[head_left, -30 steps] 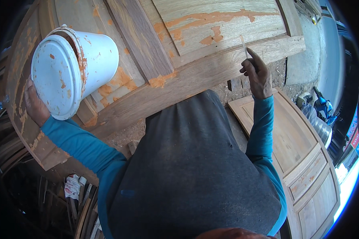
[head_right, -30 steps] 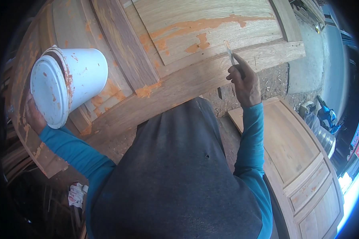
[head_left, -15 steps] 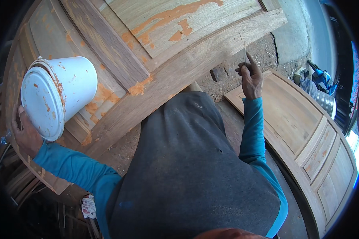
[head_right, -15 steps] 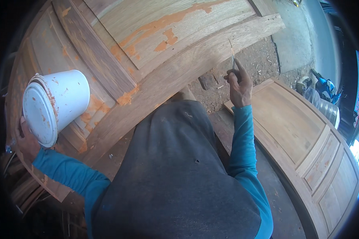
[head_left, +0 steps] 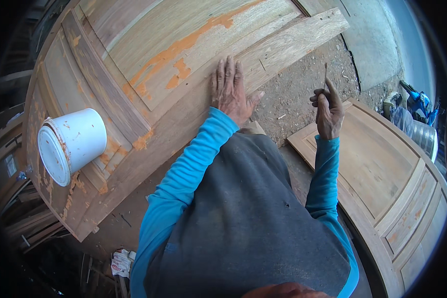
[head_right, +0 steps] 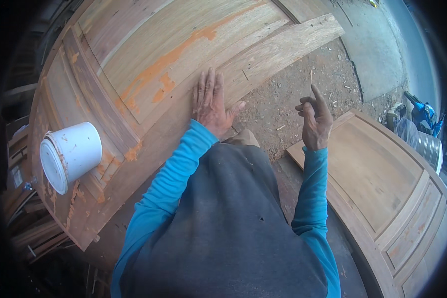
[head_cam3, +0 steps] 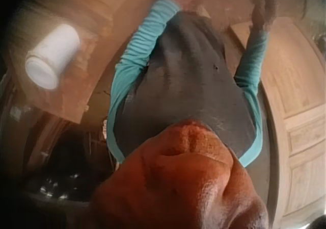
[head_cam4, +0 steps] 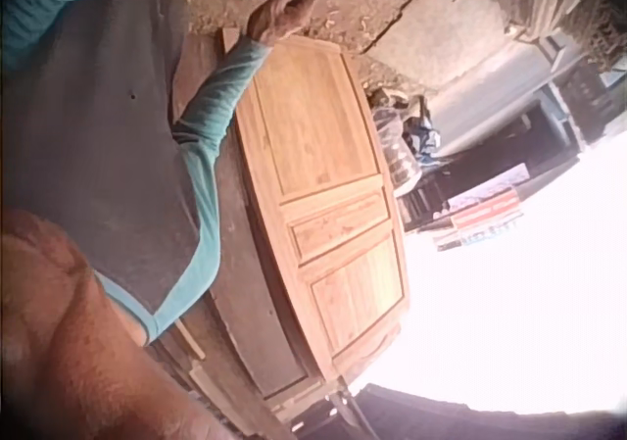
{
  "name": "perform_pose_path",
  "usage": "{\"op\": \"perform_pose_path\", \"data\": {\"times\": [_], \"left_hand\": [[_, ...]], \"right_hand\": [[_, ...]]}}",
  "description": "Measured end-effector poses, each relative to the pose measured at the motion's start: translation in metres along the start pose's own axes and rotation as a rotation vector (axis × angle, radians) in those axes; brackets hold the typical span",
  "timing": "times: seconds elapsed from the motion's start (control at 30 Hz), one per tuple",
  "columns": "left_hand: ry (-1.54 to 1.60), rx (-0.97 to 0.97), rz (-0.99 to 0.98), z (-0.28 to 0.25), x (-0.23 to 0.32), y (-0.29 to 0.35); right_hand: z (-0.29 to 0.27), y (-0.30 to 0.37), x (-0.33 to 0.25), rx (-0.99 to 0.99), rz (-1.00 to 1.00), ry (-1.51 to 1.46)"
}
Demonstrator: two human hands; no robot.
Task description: The person applies a wood filler substance to the grooves and gaps of a wooden door panel using a small metal putty knife, repeatedly dipping the tool into a white bucket to gather more filler and smoothing it over the wood surface.
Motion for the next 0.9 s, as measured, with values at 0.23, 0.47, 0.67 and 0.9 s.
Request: {"op": "perform_pose_path", "data": {"times": [0.23, 0.47, 0.67, 0.9], "left_hand": [[0.664, -0.312, 0.541, 0.041, 0.099, 0.030], [0.300, 0.250, -0.061, -0.053, -0.044, 0.023], [0.194, 0.285, -0.221, -0.060, -0.084, 0.067], [0.201, 0.322, -0.282, -0.056, -0.092, 0.068]], "right_hand": [[-0.064, 0.003, 0.036, 0.074, 0.091, -0.074], [-0.022, -0.004, 0.046, -0.129, 0.141, -0.108], [0.040, -0.018, 0.029, -0.405, 0.128, -0.057], [0.083, -0.065, -0.056, -0.585, -0.466, 0.577]]}}
Point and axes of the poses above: each hand's wrist, its own y-axis away from the middle knuckle, its own z-axis out of the palm, x = y × z, the point moved 7 cm from there along -y, towards the middle knuckle, and after that the axes turned 4 degrees about z, right-handed, at the moved point
